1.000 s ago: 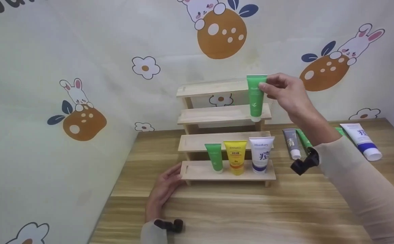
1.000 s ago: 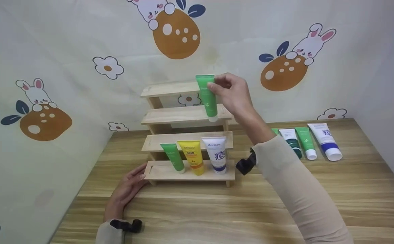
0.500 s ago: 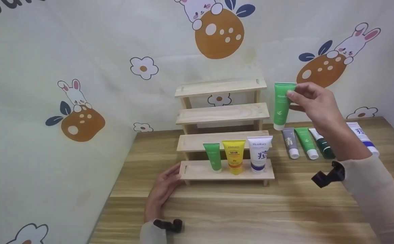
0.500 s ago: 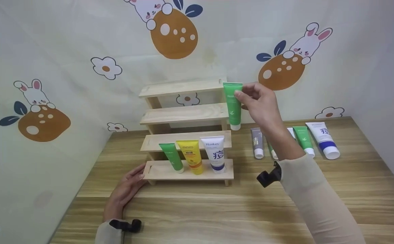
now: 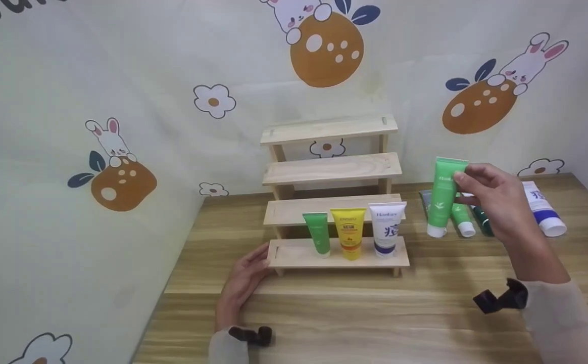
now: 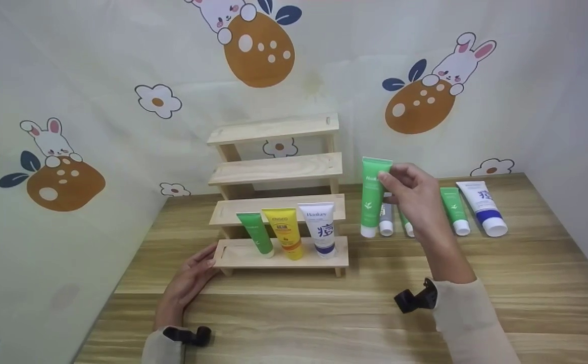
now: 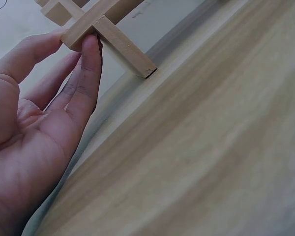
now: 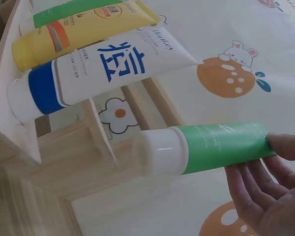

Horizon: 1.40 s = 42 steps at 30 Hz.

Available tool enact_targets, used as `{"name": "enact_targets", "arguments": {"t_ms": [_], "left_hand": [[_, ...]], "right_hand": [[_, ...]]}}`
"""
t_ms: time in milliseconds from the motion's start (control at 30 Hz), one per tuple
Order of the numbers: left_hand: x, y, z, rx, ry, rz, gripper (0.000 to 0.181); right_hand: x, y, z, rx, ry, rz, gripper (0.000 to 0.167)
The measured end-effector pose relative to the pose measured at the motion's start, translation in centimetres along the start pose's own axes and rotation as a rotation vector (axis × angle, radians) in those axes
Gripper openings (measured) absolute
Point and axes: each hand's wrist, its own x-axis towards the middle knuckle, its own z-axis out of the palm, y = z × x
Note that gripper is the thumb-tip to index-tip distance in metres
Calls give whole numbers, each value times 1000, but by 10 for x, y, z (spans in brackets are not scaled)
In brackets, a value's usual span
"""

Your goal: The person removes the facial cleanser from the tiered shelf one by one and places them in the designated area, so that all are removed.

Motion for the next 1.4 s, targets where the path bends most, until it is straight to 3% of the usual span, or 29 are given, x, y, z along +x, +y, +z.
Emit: {"name": "enact_targets", "arguments": {"t_ms": [233,467,600,767,1067,1233,1400], "left_hand": [[1,1,0,-10,9,-8,58],[1,1,-2,-12,-7,-10,58],[1,0,-3,-35,-8,-10,58],[0,-1,-3,-28,7,-15,58],[-3,1,-3,-29,18,-28,58],[-1,1,-4,-24,-5,-33,57],[0,0,-3,-15,-10,-33,59]], "right_hand": [[0,37,-8,-75,-83,113,42],[9,73,-16,-24,-179,185,29],[14,88,-20,-64,-215,219,33],[17,101,-21,-125,-267,290,40],[21,123,-19,-72,-363,352,62],[23,129,-20,-44,-380,395,62],[23,134,-21,-53,-367,436,52]]}}
